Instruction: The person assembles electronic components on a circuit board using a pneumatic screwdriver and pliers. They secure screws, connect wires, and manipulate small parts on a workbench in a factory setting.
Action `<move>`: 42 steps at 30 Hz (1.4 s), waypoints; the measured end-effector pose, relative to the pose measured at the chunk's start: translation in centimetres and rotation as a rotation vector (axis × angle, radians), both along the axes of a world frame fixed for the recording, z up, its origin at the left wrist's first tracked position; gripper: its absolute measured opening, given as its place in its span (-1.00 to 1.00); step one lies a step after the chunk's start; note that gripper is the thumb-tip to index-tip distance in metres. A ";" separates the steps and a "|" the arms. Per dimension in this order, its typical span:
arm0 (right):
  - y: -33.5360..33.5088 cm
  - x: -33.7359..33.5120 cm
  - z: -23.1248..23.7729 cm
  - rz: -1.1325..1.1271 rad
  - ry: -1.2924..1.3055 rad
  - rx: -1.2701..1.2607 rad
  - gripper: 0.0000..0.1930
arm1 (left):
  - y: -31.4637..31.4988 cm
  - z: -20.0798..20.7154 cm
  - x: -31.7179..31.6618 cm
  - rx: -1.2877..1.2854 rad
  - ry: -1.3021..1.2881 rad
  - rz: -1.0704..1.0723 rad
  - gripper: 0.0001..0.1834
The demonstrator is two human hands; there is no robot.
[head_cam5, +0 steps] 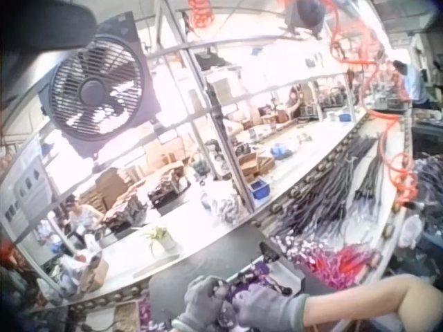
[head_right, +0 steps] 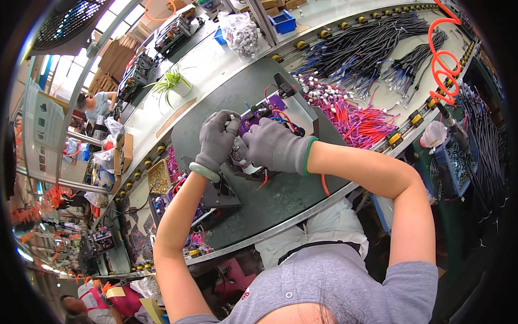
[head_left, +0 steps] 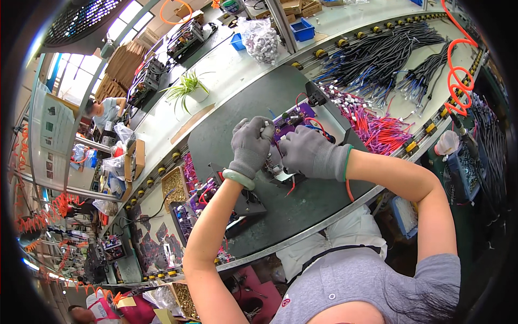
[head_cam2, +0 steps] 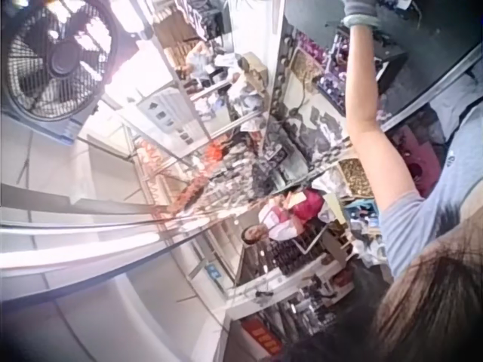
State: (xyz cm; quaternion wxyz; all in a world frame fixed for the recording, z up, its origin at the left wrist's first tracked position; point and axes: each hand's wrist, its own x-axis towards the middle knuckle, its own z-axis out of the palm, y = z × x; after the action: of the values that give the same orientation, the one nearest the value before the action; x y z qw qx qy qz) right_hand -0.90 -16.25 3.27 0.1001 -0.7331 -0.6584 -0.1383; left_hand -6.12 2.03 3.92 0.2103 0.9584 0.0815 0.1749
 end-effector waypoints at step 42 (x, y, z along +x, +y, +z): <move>1.3 1.9 -2.9 0.245 0.184 0.241 -0.86 | -0.6 -0.5 -0.1 -0.075 -0.142 -0.011 -0.90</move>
State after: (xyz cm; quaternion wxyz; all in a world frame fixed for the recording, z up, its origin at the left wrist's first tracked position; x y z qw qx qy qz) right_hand 0.97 -14.97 0.37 0.2631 -0.6398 -0.7093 -0.1353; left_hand -6.18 1.43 3.44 0.2522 0.9355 0.0676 0.2381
